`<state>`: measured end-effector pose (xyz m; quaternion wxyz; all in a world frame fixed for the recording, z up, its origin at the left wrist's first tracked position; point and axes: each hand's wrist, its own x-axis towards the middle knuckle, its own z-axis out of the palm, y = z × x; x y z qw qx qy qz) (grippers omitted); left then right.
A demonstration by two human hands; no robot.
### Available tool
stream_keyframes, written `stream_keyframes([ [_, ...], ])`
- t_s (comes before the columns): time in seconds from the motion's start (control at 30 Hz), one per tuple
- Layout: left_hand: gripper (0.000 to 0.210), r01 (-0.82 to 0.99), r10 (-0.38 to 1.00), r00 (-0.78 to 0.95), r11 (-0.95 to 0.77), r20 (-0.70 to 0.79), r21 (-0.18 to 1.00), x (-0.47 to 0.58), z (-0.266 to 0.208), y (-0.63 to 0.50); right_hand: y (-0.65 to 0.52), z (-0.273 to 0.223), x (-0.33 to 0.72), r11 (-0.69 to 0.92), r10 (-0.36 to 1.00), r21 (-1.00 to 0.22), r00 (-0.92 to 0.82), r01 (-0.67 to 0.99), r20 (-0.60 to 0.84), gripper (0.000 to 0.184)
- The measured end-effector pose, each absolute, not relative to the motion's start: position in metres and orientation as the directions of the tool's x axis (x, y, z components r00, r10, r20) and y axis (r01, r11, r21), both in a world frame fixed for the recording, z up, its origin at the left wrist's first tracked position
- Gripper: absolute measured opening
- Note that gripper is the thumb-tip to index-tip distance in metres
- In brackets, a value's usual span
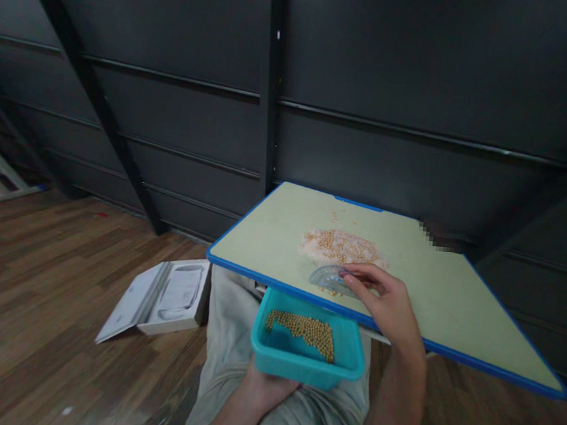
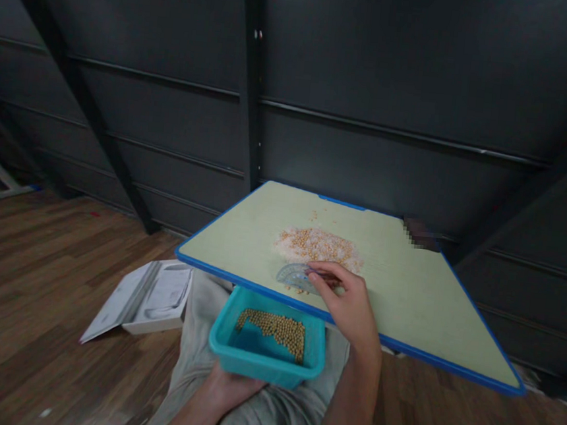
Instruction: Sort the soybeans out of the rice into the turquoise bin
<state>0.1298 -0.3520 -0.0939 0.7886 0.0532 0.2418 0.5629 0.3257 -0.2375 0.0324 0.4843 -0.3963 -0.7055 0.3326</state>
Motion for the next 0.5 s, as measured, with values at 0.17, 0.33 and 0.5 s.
stream_keyframes([
  [0.17, 0.075, -0.874, 0.926, 0.268, 0.35, -0.268, 0.337, 0.1317, -0.0936, -0.3502, -0.2387, 0.0335, 0.3253, 0.476, 0.875, -0.846, -0.227, 0.239, 0.427, 0.019],
  [0.33, 0.067, -0.861, 0.906, 0.256, 0.372, -0.336, 0.347, 0.1313, -0.0874, -0.3505, -0.2389, 0.0348, 0.3255, 0.477, 0.873, -0.847, -0.237, 0.235, 0.426, 0.017],
  [0.5, 0.068, -0.882, 0.912, 0.232, 0.344, -0.338, 0.323, 0.1384, -0.0857, -0.3419, -0.2389, 0.0347, 0.3258, 0.478, 0.87, -0.843, -0.264, 0.247, 0.416, 0.016],
])
